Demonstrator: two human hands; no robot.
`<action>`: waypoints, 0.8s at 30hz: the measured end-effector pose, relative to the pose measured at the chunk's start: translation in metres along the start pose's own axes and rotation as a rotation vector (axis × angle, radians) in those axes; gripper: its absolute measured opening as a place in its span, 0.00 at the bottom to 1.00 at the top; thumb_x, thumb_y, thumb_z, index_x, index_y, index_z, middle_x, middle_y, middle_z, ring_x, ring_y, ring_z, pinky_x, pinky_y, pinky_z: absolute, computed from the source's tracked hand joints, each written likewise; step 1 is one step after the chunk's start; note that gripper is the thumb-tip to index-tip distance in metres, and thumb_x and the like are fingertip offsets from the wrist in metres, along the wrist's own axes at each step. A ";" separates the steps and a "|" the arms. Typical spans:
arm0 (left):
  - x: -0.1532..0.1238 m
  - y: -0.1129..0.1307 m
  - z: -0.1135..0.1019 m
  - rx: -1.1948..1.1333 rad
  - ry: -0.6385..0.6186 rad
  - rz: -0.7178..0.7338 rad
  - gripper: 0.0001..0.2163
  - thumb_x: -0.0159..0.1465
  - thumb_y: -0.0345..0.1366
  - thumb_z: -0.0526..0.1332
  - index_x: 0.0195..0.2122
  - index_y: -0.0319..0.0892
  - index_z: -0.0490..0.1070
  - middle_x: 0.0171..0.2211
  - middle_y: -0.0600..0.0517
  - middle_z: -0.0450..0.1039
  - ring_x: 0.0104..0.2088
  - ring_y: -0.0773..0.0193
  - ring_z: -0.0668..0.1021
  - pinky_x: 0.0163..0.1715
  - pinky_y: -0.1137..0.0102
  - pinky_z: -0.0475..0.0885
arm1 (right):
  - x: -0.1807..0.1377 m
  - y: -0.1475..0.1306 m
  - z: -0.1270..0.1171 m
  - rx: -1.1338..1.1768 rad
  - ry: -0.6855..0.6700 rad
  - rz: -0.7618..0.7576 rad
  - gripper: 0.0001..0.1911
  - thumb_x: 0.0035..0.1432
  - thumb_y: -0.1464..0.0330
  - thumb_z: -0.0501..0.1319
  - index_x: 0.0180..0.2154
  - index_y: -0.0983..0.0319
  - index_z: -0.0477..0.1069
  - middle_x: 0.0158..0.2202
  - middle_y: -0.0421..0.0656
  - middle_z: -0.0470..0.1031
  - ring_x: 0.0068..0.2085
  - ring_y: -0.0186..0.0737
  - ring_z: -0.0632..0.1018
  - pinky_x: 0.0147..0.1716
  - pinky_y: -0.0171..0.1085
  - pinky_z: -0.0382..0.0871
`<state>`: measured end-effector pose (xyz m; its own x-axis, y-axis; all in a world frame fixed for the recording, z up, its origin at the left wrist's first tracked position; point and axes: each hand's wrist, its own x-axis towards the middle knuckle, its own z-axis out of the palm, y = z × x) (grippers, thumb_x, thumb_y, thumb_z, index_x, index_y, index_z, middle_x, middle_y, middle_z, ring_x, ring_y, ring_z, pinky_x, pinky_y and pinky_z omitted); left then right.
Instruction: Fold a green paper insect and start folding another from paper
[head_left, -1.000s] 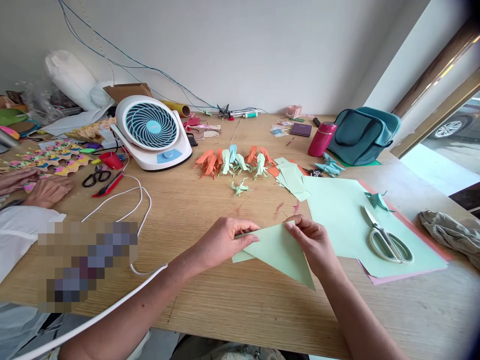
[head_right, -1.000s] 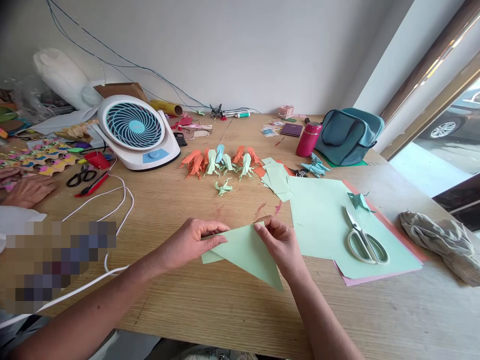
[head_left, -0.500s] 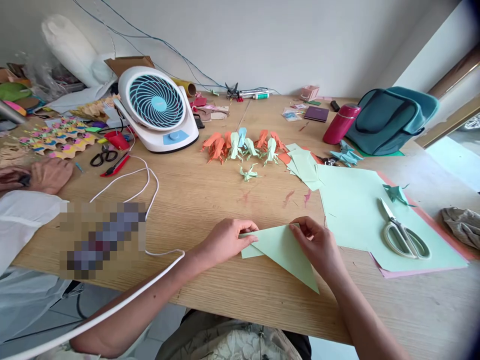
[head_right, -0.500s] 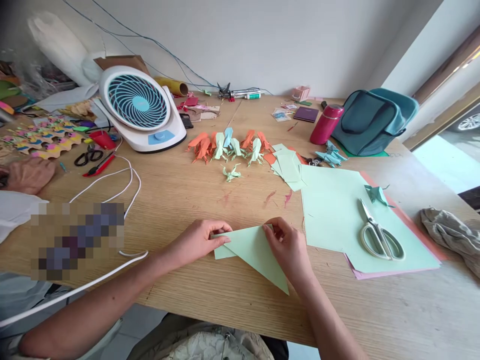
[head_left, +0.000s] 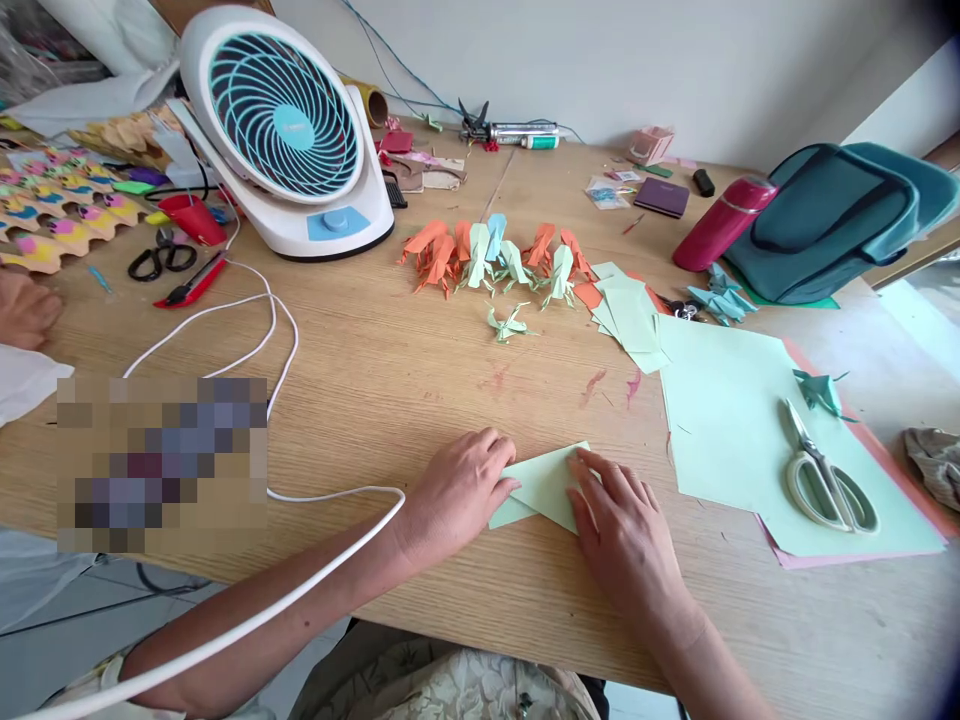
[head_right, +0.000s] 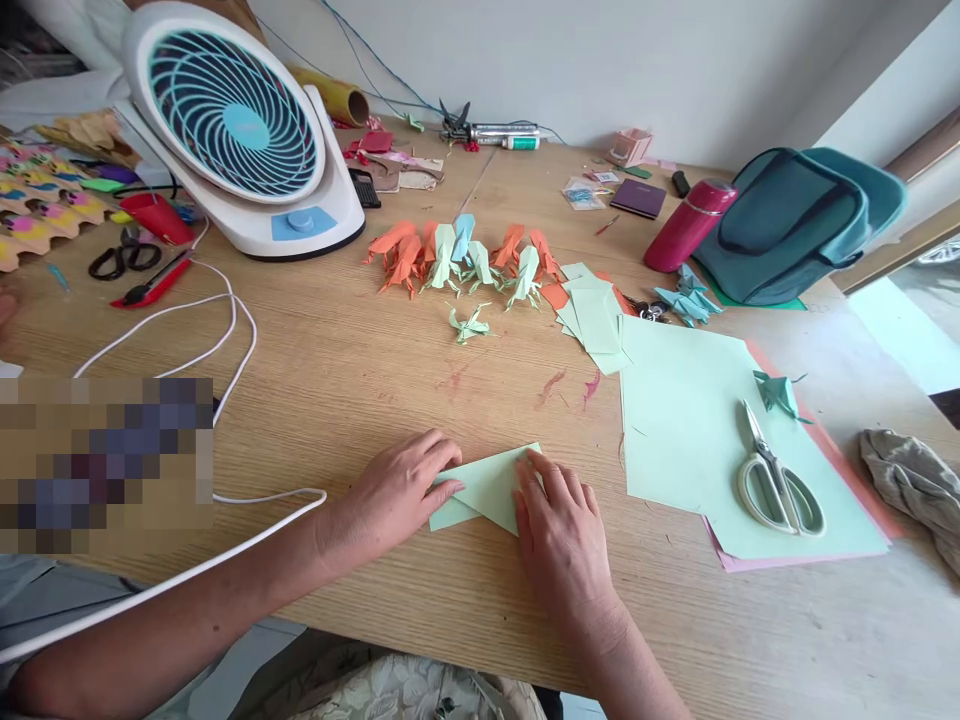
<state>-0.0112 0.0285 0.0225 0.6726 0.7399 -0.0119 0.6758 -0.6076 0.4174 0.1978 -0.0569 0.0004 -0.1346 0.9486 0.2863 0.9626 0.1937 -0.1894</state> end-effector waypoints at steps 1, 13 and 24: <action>-0.001 0.001 -0.002 0.006 -0.007 -0.017 0.06 0.66 0.35 0.63 0.40 0.43 0.66 0.41 0.50 0.72 0.42 0.58 0.75 0.40 0.66 0.69 | -0.001 0.000 0.000 -0.018 -0.015 0.007 0.15 0.68 0.72 0.53 0.53 0.63 0.70 0.54 0.54 0.74 0.48 0.53 0.75 0.45 0.50 0.71; 0.036 -0.031 -0.011 -0.029 0.013 0.099 0.05 0.67 0.26 0.58 0.38 0.41 0.71 0.38 0.51 0.70 0.40 0.63 0.75 0.38 0.70 0.69 | -0.006 -0.008 -0.008 0.021 -0.116 0.014 0.21 0.68 0.66 0.55 0.60 0.63 0.62 0.47 0.53 0.74 0.45 0.54 0.74 0.42 0.51 0.71; -0.002 0.001 0.005 0.180 0.090 0.208 0.09 0.71 0.31 0.54 0.48 0.38 0.70 0.50 0.43 0.74 0.51 0.55 0.76 0.51 0.60 0.72 | -0.037 -0.054 -0.007 0.049 -0.046 -0.038 0.14 0.67 0.70 0.54 0.52 0.63 0.68 0.36 0.50 0.73 0.34 0.47 0.74 0.33 0.45 0.70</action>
<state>-0.0103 0.0251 0.0187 0.7784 0.6116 0.1414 0.5741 -0.7847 0.2339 0.1526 -0.1044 0.0065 -0.1826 0.9507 0.2506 0.9441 0.2407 -0.2253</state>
